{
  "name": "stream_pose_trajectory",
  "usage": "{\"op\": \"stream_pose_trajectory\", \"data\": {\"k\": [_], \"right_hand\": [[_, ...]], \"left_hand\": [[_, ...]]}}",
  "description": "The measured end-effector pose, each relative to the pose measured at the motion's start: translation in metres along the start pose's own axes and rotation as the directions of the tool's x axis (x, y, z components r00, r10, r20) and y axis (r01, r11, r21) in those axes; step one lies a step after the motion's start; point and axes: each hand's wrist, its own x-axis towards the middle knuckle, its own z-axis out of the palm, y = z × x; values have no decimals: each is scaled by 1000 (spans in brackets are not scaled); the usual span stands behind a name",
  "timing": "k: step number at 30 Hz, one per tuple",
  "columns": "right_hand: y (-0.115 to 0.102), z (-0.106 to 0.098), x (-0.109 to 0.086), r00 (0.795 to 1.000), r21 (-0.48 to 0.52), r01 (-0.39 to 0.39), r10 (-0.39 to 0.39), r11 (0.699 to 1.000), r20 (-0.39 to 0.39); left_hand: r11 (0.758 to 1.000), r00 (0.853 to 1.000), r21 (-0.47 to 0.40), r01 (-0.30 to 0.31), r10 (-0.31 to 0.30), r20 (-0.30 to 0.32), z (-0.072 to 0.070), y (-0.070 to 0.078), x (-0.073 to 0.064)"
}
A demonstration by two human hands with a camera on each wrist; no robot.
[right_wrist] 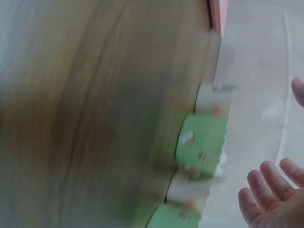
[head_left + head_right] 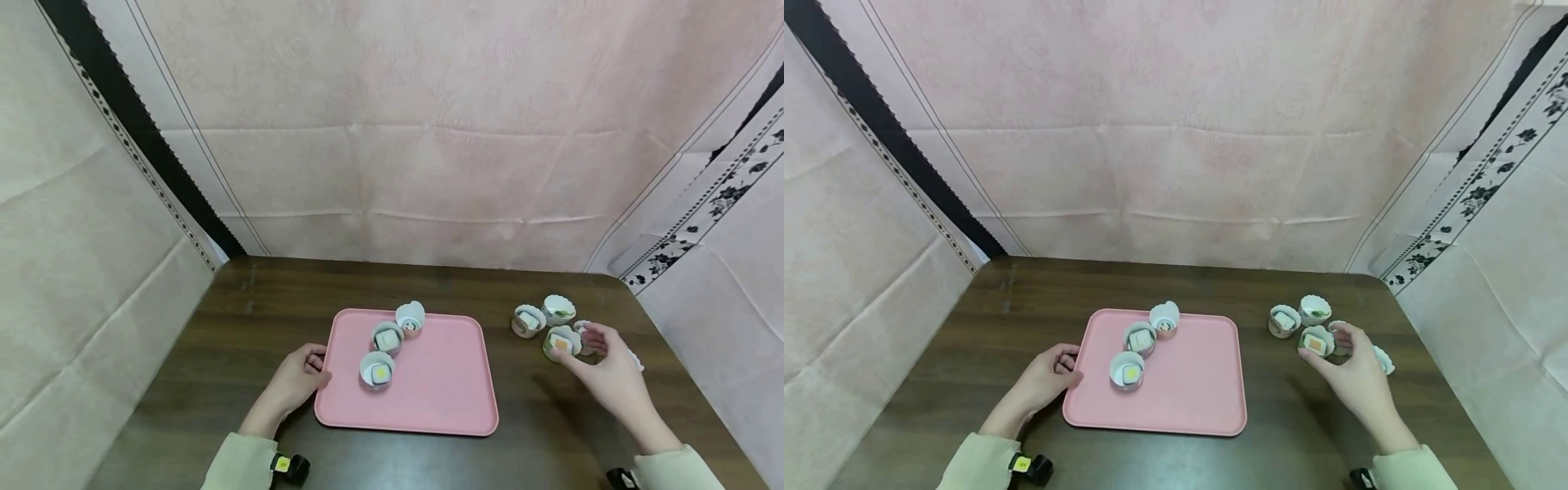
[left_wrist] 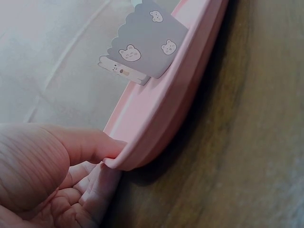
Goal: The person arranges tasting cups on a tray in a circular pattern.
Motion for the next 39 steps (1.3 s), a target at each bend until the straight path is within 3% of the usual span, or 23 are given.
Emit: {"op": "stream_pose_trajectory", "data": {"k": [7,17,30,39], "right_hand": [[20,-22,2,994,-45,-105,105,993,-11],[48,-38,3,976,-30,-211,213,977,41],[73,-35,5,946,-105,-283,295,953,134],[77,-32,6,955,-107,-253,266,961,130]], "left_hand": [[1000,1000,1,4,-4,-4,0,0,0],[1000,1000,-5,-2,2,-4,0,1,-1],[1000,1000,-7,-2,2,-7,1,-1,0],[1000,1000,8,5,-5,-5,1,-1,0]]}}
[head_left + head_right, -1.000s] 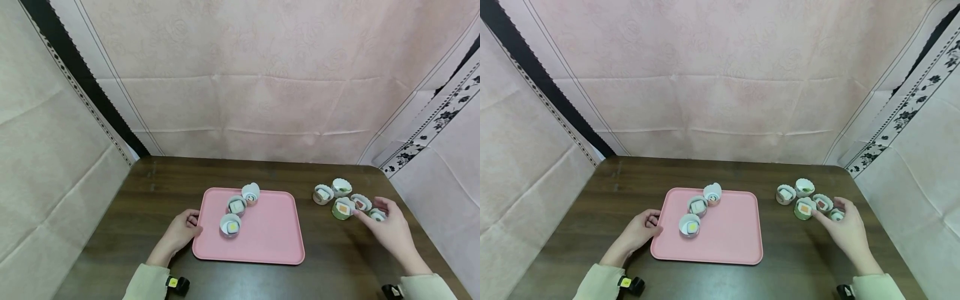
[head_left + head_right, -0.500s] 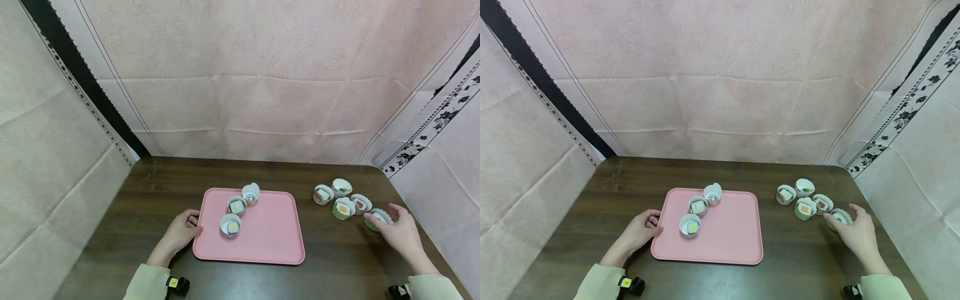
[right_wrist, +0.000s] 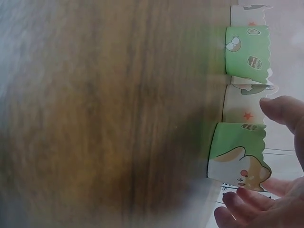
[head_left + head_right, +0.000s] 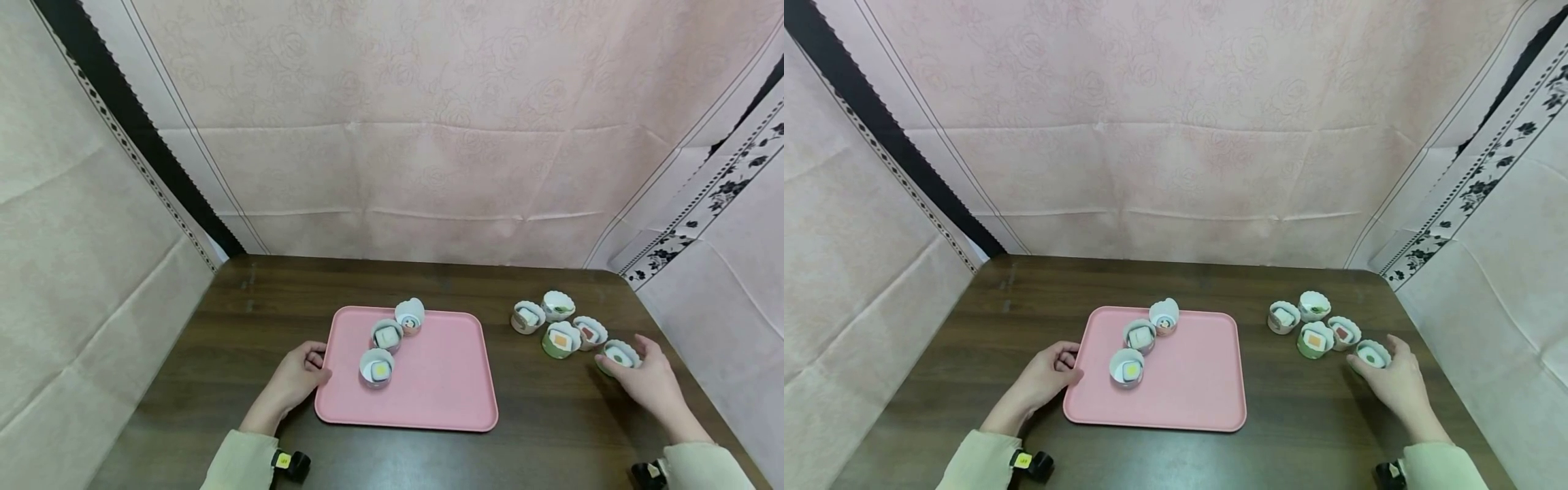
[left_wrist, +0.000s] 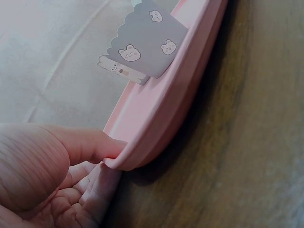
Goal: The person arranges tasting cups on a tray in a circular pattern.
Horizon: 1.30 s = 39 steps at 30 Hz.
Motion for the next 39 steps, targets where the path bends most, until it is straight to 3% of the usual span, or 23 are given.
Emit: {"op": "stream_pose_trajectory", "data": {"k": [25,39], "right_hand": [[5,8,3,996,-19,-92,92,996,6],[4,10,0,994,-2,-107,107,994,-32]], "left_hand": [[1000,1000,-12,-5,6,8,-1,0,-1],[1000,1000,-13,-3,3,8,-1,1,0]]}}
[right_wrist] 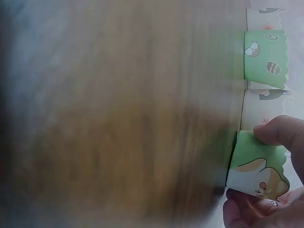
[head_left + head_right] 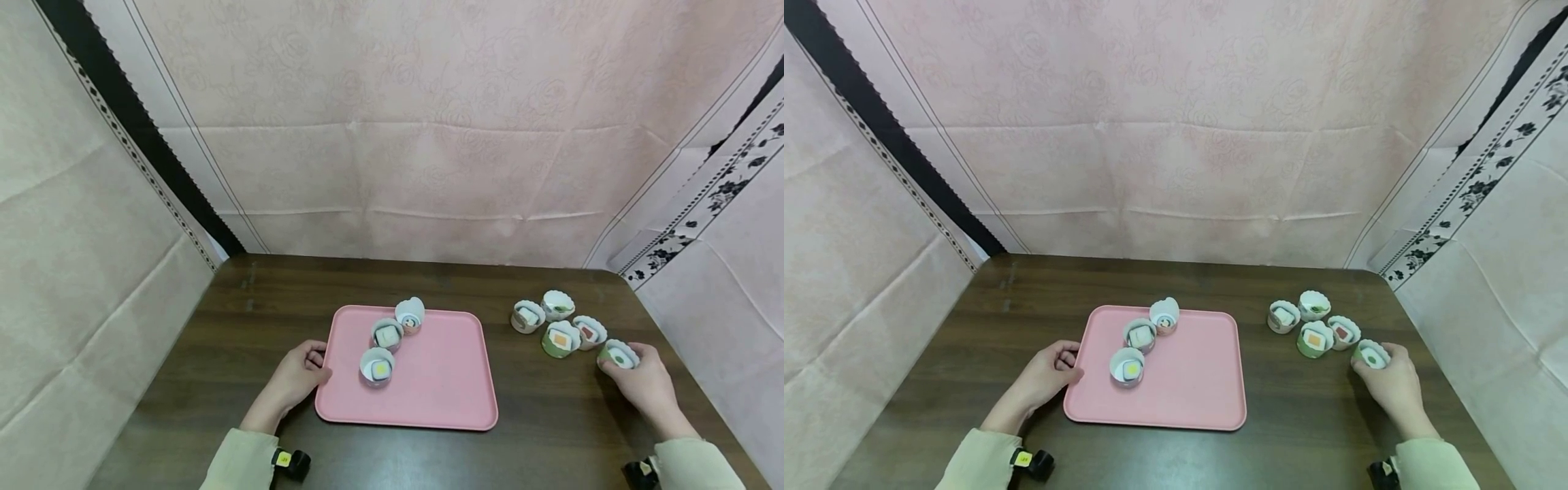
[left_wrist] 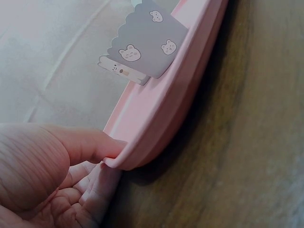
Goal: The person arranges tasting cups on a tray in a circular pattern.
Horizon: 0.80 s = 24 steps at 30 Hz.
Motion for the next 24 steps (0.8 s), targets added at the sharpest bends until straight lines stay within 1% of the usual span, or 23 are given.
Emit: {"op": "stream_pose_trajectory", "data": {"k": [7,10,14,18,24], "right_hand": [[-1,-5,-3,1000,-10,-7,7,1000,-19],[-2,-7,-4,999,-14,2,-3,1000,-33],[-5,-9,-5,998,-7,26,-27,1000,-61],[-18,-12,-9,994,17,65,-63,998,-88],[-50,-13,-20,982,34,152,-147,988,-115]], "left_hand": [[1000,1000,2,-7,7,0,0,1,0],[1000,1000,2,-10,10,2,-1,1,-1],[1000,1000,3,1,-1,-1,0,1,0],[1000,1000,4,4,-4,1,0,1,-1],[1000,1000,7,-7,7,1,0,2,-1]]}}
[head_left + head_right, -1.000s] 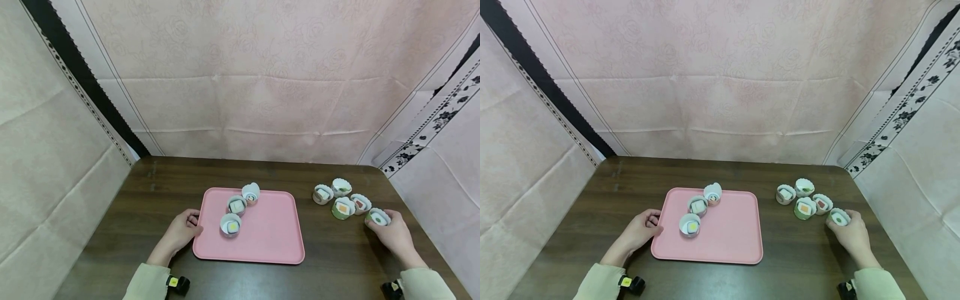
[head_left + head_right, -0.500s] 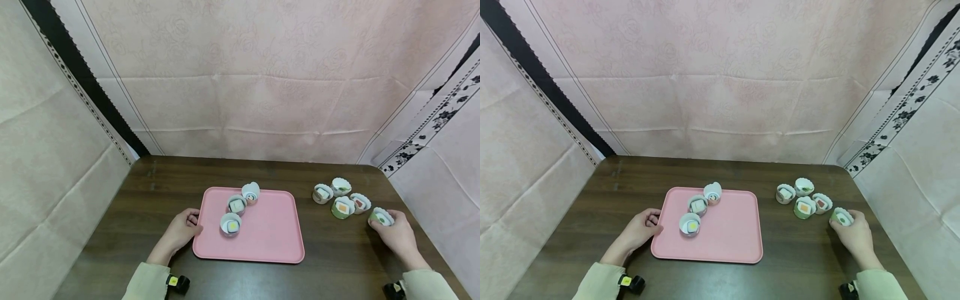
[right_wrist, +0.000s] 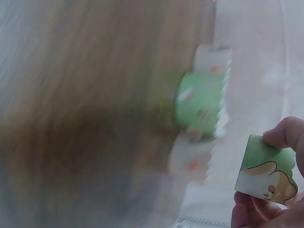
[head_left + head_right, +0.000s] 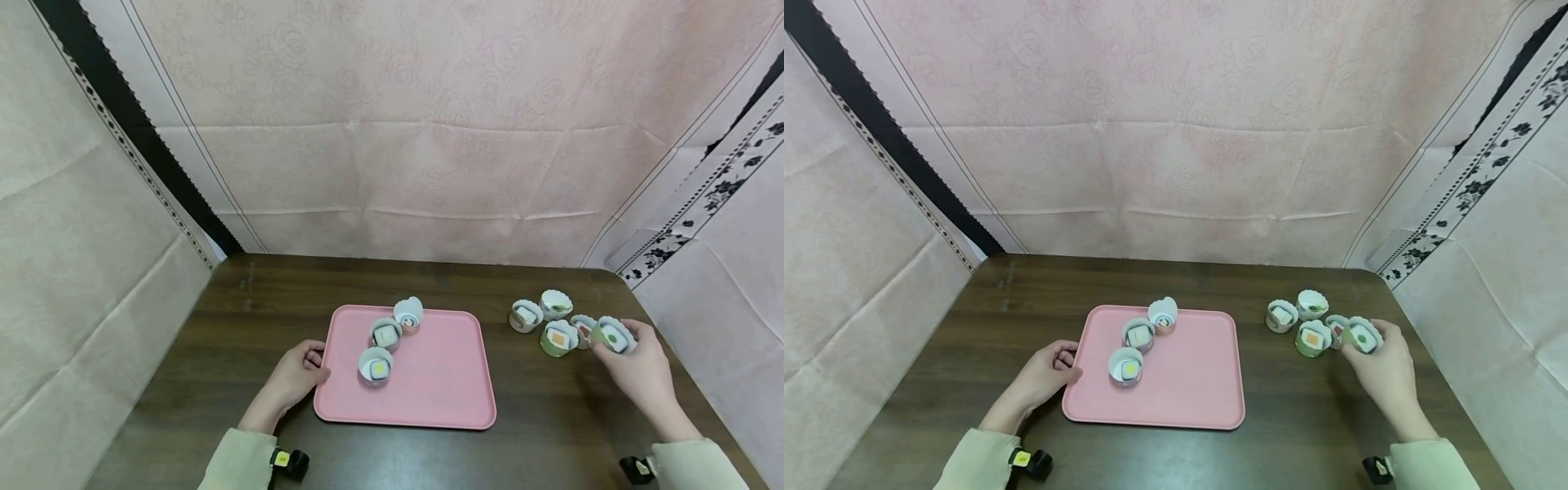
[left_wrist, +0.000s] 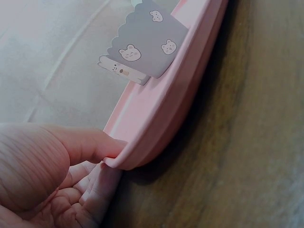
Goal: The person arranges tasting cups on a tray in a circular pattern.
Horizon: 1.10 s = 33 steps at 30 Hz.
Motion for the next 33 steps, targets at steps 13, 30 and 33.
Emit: {"op": "stream_pose_trajectory", "data": {"k": [13,30,33], "right_hand": [[-69,23,-20,977,80,209,-211,975,17],[-113,94,-45,910,230,337,-379,913,169],[-123,105,-53,896,279,323,-387,904,217]], "left_hand": [[1000,1000,-5,15,-15,4,1,1,-1],[1000,1000,-4,15,-15,10,-1,2,-1],[1000,1000,-6,10,-10,17,-1,3,-2]]}}
